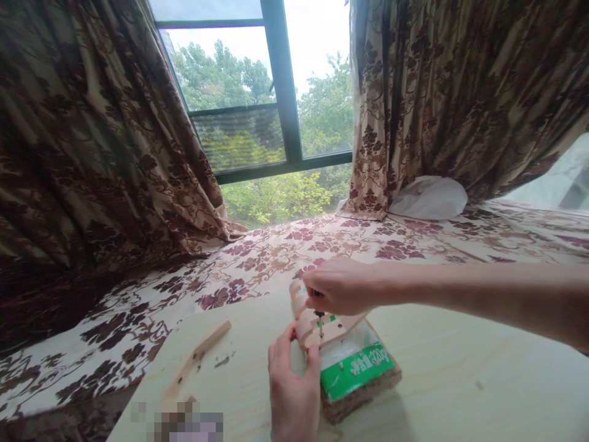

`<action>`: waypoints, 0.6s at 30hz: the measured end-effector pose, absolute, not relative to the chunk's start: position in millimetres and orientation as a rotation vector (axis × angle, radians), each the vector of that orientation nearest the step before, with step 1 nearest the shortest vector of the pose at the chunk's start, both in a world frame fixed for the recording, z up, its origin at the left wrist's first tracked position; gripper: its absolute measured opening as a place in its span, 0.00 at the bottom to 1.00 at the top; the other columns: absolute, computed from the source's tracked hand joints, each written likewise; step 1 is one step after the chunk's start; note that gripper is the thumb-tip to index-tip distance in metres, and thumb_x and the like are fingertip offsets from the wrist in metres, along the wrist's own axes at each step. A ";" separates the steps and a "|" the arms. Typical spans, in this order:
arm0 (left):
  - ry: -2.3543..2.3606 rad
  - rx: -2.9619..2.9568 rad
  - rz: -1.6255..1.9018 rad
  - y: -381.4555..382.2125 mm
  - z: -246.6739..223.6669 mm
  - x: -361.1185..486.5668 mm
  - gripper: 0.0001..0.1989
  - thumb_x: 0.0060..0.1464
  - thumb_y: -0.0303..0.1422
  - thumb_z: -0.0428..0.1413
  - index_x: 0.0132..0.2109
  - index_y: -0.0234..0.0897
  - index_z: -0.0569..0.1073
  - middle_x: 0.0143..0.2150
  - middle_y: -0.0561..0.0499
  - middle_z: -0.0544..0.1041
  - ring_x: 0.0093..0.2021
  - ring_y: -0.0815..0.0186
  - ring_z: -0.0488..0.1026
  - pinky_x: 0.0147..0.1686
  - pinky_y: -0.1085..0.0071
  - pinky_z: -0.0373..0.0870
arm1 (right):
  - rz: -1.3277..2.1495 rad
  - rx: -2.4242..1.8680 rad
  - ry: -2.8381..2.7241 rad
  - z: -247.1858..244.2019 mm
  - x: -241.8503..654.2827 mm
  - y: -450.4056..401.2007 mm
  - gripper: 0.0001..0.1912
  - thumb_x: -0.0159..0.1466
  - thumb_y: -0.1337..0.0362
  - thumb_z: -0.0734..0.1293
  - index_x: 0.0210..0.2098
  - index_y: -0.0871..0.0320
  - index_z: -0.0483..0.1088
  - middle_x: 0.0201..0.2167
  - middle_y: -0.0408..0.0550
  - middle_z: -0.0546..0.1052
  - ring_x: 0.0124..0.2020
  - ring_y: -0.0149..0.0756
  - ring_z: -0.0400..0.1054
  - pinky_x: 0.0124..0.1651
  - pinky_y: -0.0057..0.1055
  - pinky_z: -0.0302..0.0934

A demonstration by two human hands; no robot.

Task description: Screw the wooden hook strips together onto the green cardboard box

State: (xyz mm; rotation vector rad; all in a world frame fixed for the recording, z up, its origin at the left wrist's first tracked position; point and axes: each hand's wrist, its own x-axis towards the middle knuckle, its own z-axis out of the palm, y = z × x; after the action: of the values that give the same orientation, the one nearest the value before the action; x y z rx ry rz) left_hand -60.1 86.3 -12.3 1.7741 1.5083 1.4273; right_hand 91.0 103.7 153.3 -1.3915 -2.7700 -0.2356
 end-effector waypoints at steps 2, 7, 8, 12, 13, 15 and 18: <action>1.508 1.763 1.422 86.2 -11.1 -60.0 0.20 0.49 0.43 0.55 0.48 0.40 0.69 0.47 0.47 0.72 0.47 0.61 0.70 0.49 0.62 0.66 | -0.212 -1.372 -2.813 161.1 90.6 100.7 0.09 0.61 0.65 0.61 0.33 0.63 0.72 0.28 0.54 0.76 0.25 0.34 0.65 0.21 0.28 0.42; 1.496 1.748 1.428 87.2 -11.7 -60.8 0.20 0.49 0.44 0.55 0.47 0.40 0.70 0.46 0.46 0.72 0.48 0.61 0.70 0.50 0.61 0.66 | -0.150 -1.132 -3.030 179.4 90.8 91.1 0.06 0.59 0.69 0.64 0.35 0.57 0.72 0.32 0.46 0.77 0.30 0.31 0.65 0.26 0.27 0.47; 1.495 1.744 1.429 87.3 -12.0 -60.9 0.19 0.49 0.43 0.55 0.47 0.40 0.70 0.46 0.46 0.73 0.48 0.60 0.70 0.49 0.61 0.66 | -0.149 -1.097 -3.062 180.2 90.9 90.7 0.06 0.60 0.70 0.63 0.35 0.58 0.72 0.33 0.46 0.77 0.30 0.30 0.65 0.26 0.27 0.47; 1.492 1.718 1.423 86.0 -11.8 -60.5 0.19 0.49 0.42 0.55 0.47 0.40 0.70 0.46 0.47 0.72 0.47 0.61 0.69 0.50 0.61 0.66 | -0.159 -1.109 -3.060 173.0 92.3 95.6 0.08 0.63 0.69 0.60 0.35 0.61 0.71 0.30 0.49 0.76 0.27 0.29 0.62 0.25 0.28 0.46; 1.490 1.710 1.417 85.6 -11.4 -60.2 0.19 0.49 0.42 0.55 0.47 0.40 0.70 0.46 0.47 0.72 0.47 0.61 0.69 0.50 0.61 0.65 | -0.161 -1.145 -3.034 170.0 92.8 98.0 0.09 0.63 0.69 0.59 0.35 0.61 0.71 0.29 0.49 0.75 0.25 0.29 0.62 0.24 0.28 0.45; 1.491 1.692 1.401 85.1 -10.7 -59.4 0.20 0.48 0.43 0.56 0.47 0.40 0.70 0.46 0.47 0.72 0.47 0.61 0.70 0.50 0.61 0.65 | -0.164 -1.238 -2.978 164.9 93.5 102.9 0.11 0.63 0.68 0.58 0.33 0.62 0.71 0.26 0.50 0.75 0.23 0.29 0.60 0.23 0.28 0.44; 1.510 1.658 1.386 85.5 -10.2 -58.3 0.21 0.48 0.45 0.56 0.48 0.40 0.70 0.46 0.46 0.72 0.47 0.60 0.70 0.50 0.62 0.65 | -0.174 -1.365 -2.919 162.6 93.2 106.1 0.12 0.62 0.67 0.57 0.31 0.64 0.72 0.25 0.53 0.75 0.23 0.31 0.62 0.22 0.27 0.43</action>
State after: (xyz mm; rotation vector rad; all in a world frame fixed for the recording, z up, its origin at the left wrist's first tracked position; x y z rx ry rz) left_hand -58.3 85.5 -10.2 1.6575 1.5100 1.3858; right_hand 93.2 106.1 162.6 -1.3646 -2.9187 -0.1738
